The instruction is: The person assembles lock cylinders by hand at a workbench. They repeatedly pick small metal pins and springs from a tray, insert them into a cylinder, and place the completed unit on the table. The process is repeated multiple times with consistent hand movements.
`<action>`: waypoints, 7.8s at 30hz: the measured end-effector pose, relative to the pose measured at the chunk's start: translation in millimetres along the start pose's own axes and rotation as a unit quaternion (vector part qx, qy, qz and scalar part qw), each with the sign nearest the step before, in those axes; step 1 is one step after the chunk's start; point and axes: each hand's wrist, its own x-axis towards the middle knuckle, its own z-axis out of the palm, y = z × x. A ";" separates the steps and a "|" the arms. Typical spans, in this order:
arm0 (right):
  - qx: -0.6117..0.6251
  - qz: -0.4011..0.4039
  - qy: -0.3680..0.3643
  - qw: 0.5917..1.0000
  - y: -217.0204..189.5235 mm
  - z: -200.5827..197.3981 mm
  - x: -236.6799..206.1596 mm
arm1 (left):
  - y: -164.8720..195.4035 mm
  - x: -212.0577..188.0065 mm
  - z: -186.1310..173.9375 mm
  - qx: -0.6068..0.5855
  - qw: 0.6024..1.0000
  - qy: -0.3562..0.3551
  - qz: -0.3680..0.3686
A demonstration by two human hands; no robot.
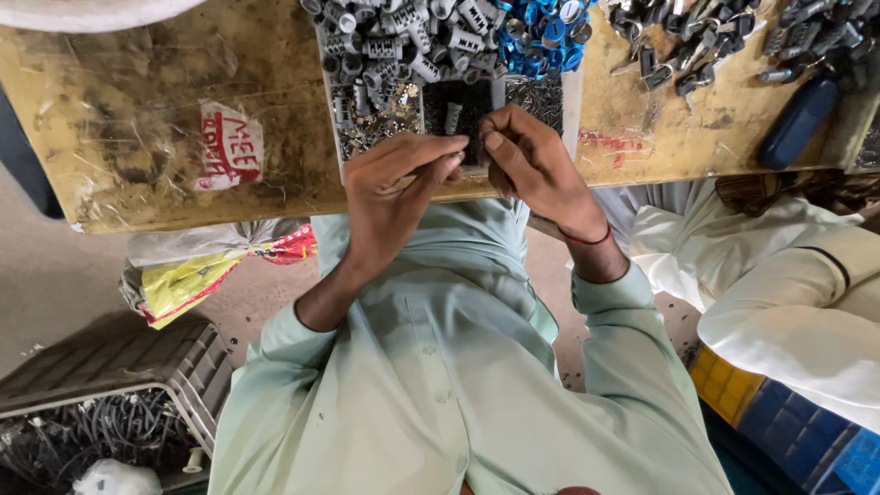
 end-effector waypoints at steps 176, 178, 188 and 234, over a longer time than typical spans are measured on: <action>-0.385 -0.210 0.074 0.895 -51.7 47.2 -24.2 | -1.9 -24.5 4.1 -0.156 0.982 -0.005 -0.107; -0.280 -0.124 -0.020 0.952 -59.2 25.8 -18.2 | -2.9 -25.7 -2.7 -0.113 0.991 -0.010 -0.068; -0.495 -0.279 0.253 0.783 -28.0 -22.4 33.4 | -4.8 -17.4 -9.0 -0.076 0.992 -0.097 0.034; -0.560 -0.274 0.299 0.723 20.4 -133.9 12.8 | -7.6 -7.1 -10.5 0.078 0.984 -0.114 0.108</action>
